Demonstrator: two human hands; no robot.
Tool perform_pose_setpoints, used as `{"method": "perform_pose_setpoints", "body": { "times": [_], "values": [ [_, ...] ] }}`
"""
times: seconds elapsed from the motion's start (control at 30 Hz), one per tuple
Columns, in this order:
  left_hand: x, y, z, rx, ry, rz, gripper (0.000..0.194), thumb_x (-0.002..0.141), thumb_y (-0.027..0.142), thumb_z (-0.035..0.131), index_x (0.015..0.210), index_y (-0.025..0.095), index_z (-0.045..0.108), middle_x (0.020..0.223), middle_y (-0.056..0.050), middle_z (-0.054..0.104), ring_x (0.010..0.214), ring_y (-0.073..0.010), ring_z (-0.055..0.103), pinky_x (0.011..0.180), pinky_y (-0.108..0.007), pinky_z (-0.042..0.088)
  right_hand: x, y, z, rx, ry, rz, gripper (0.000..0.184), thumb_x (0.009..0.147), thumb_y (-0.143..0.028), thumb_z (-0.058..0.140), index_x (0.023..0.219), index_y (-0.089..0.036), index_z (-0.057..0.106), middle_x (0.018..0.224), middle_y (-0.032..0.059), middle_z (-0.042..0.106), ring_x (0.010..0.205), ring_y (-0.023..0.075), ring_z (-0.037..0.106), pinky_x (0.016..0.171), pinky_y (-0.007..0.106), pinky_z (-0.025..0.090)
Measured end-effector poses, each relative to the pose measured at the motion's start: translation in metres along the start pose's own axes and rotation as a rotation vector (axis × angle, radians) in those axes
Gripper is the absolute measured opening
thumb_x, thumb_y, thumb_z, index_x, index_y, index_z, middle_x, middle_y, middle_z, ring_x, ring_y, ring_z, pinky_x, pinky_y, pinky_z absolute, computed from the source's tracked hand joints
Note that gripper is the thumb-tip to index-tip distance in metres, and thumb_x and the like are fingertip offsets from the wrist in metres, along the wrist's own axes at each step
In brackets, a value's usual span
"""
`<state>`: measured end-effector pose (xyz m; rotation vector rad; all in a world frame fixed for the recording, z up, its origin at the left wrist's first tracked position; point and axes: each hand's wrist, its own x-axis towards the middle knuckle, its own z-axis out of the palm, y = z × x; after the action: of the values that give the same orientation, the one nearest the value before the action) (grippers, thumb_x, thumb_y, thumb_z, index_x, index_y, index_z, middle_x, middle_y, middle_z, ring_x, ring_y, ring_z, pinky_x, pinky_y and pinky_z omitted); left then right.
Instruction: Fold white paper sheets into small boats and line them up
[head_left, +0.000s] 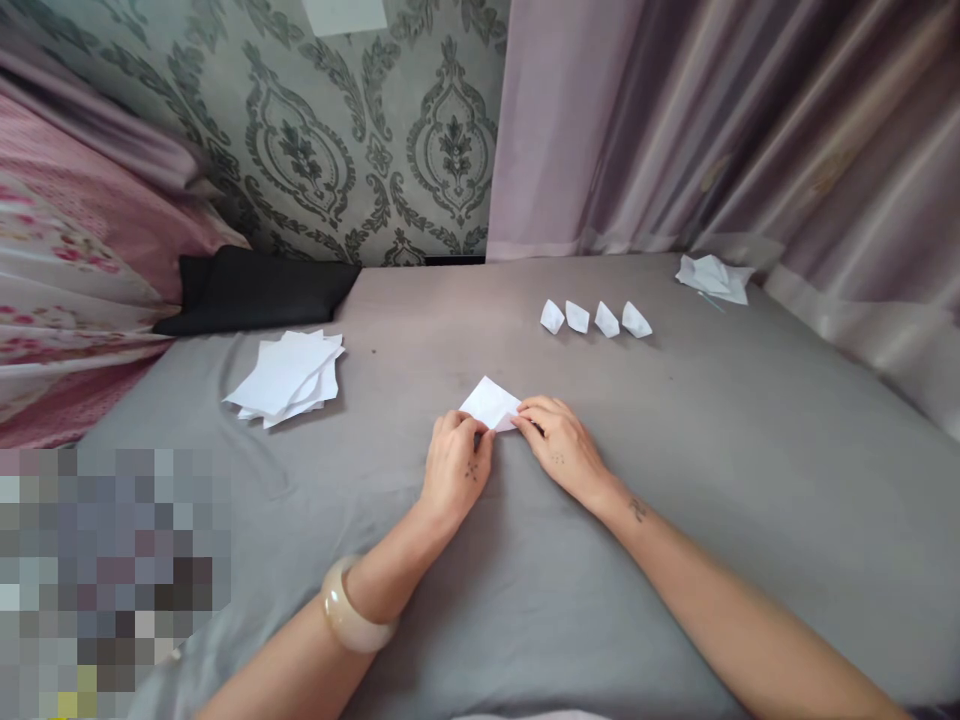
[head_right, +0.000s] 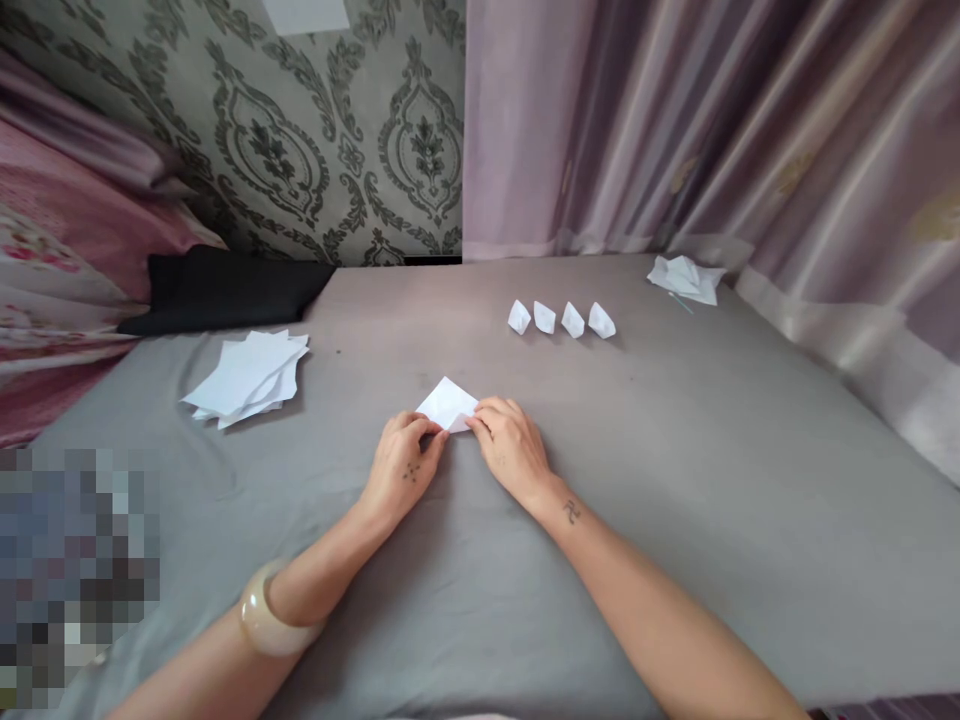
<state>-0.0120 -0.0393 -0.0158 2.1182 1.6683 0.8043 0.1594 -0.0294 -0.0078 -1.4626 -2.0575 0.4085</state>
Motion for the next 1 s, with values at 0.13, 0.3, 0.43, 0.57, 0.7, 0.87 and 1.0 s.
{"method": "perform_pose_setpoints", "body": {
  "times": [0.13, 0.3, 0.43, 0.57, 0.7, 0.87, 1.0],
  "values": [
    [0.000, -0.002, 0.003, -0.008, 0.002, -0.032, 0.016, 0.088, 0.021, 0.053, 0.088, 0.014, 0.067, 0.095, -0.011, 0.059, 0.091, -0.0235, 0.052, 0.086, -0.039, 0.045, 0.002, -0.001, 0.002, -0.008, 0.018, 0.021, 0.021, 0.093, -0.024, 0.049, 0.082, -0.018, 0.066, 0.101, 0.0075, 0.065, 0.095, 0.0202, 0.058, 0.087, 0.034, 0.046],
    [0.000, -0.003, 0.004, -0.024, 0.019, -0.043, 0.016, 0.087, 0.021, 0.053, 0.088, 0.013, 0.067, 0.095, -0.012, 0.056, 0.092, -0.0238, 0.050, 0.087, -0.040, 0.044, 0.005, -0.002, 0.006, -0.045, 0.015, 0.051, 0.017, 0.092, -0.022, 0.050, 0.081, -0.016, 0.063, 0.099, 0.0100, 0.062, 0.093, 0.0217, 0.058, 0.085, 0.035, 0.047],
    [0.001, -0.003, 0.005, -0.039, 0.017, -0.054, 0.017, 0.088, 0.021, 0.051, 0.085, 0.013, 0.066, 0.093, -0.011, 0.054, 0.090, -0.0235, 0.049, 0.085, -0.040, 0.044, 0.007, -0.004, 0.008, -0.105, 0.001, 0.068, 0.017, 0.092, -0.021, 0.050, 0.080, -0.015, 0.061, 0.098, 0.0113, 0.060, 0.092, 0.0227, 0.056, 0.084, 0.036, 0.047],
    [0.001, -0.003, 0.006, -0.050, 0.020, -0.052, 0.017, 0.089, 0.021, 0.049, 0.084, 0.014, 0.065, 0.091, -0.011, 0.053, 0.090, -0.0233, 0.049, 0.085, -0.040, 0.044, 0.009, -0.005, 0.010, -0.158, 0.005, 0.061, 0.017, 0.091, -0.022, 0.050, 0.079, -0.016, 0.060, 0.097, 0.0121, 0.059, 0.090, 0.0236, 0.054, 0.082, 0.037, 0.047],
    [0.003, -0.004, 0.005, -0.063, 0.024, -0.061, 0.017, 0.088, 0.023, 0.051, 0.083, 0.014, 0.064, 0.091, -0.011, 0.053, 0.090, -0.0233, 0.048, 0.086, -0.041, 0.043, 0.009, -0.002, 0.013, -0.173, 0.012, 0.032, 0.018, 0.092, -0.022, 0.048, 0.078, -0.016, 0.059, 0.096, 0.0120, 0.059, 0.087, 0.0236, 0.053, 0.081, 0.038, 0.047],
    [0.004, -0.004, 0.004, -0.079, 0.012, -0.077, 0.016, 0.088, 0.024, 0.052, 0.080, 0.014, 0.063, 0.091, -0.010, 0.054, 0.090, -0.0229, 0.048, 0.086, -0.040, 0.043, 0.009, 0.000, 0.014, -0.200, 0.016, 0.005, 0.017, 0.092, -0.022, 0.046, 0.080, -0.017, 0.058, 0.095, 0.0120, 0.058, 0.087, 0.0241, 0.052, 0.081, 0.038, 0.047],
    [0.005, -0.004, 0.003, -0.071, 0.001, -0.091, 0.016, 0.087, 0.024, 0.053, 0.080, 0.014, 0.064, 0.091, -0.010, 0.054, 0.090, -0.0227, 0.049, 0.086, -0.040, 0.043, 0.010, -0.001, 0.013, -0.223, 0.001, 0.002, 0.017, 0.092, -0.021, 0.045, 0.081, -0.016, 0.058, 0.095, 0.0122, 0.058, 0.087, 0.0242, 0.052, 0.080, 0.038, 0.046]
  ]
}}
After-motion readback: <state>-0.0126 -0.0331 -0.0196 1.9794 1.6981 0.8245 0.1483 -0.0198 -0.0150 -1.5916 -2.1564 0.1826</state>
